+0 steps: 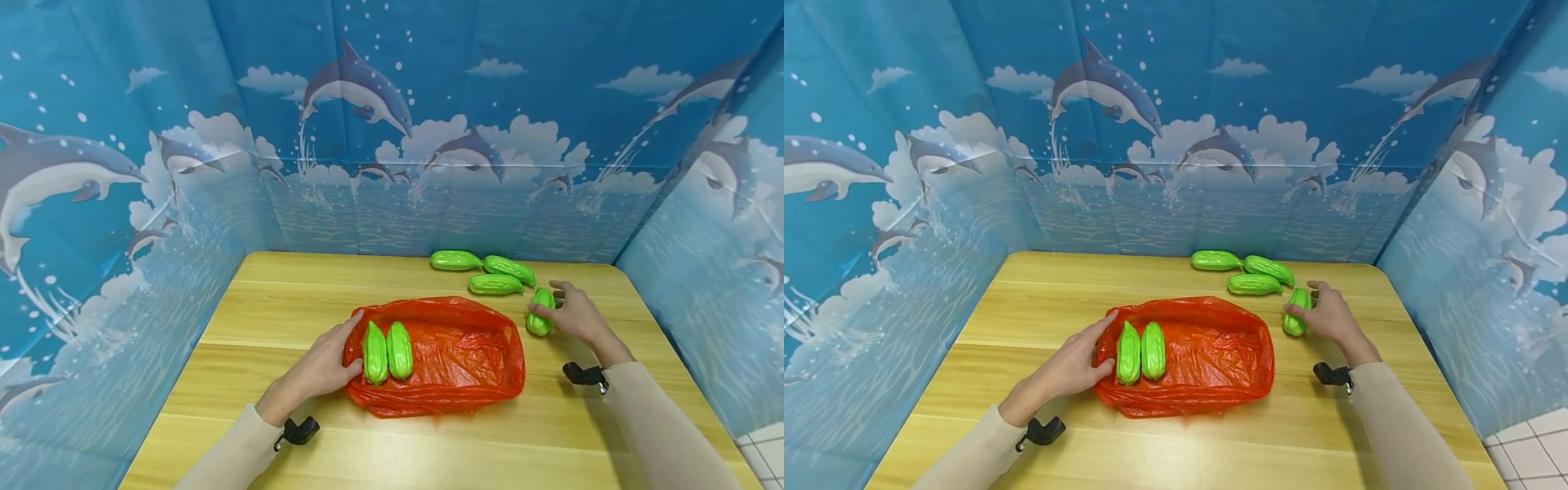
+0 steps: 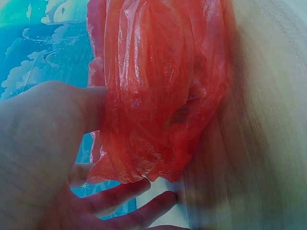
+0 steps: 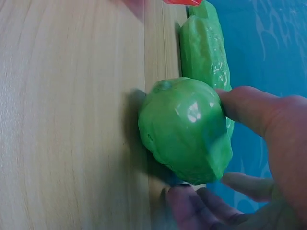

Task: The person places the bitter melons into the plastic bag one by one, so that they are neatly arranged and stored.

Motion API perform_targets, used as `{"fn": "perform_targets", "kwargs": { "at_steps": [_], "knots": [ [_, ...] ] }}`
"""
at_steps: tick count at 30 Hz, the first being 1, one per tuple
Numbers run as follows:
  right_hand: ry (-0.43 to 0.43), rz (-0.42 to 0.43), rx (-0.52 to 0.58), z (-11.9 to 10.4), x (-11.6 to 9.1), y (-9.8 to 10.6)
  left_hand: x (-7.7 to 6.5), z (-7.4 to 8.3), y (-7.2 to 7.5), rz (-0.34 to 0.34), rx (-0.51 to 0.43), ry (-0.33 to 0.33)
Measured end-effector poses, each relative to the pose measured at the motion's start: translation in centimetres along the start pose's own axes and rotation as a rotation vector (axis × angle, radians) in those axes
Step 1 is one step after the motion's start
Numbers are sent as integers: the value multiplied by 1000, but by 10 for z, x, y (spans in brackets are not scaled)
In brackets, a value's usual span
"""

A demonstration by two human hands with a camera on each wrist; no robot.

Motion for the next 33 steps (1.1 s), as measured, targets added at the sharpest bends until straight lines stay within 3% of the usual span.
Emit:
{"fn": "perform_targets", "kwargs": {
  "at_steps": [11,33],
  "knots": [
    [-53,-50,29,5,-1,0,1,-1,-1,-5,3,-5],
    [-72,-51,112,9,-4,0,0,-1,0,-6,7,7]
  ]
}}
Point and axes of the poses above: each hand's wrist, its own x-axis towards the middle knuckle, its own y-axis out of the back of the hand, z = x × y, the point moved 6 cm from there along x, towards the middle knuckle, and after that the axes turned 2 degrees about x, right-handed, at the moved point
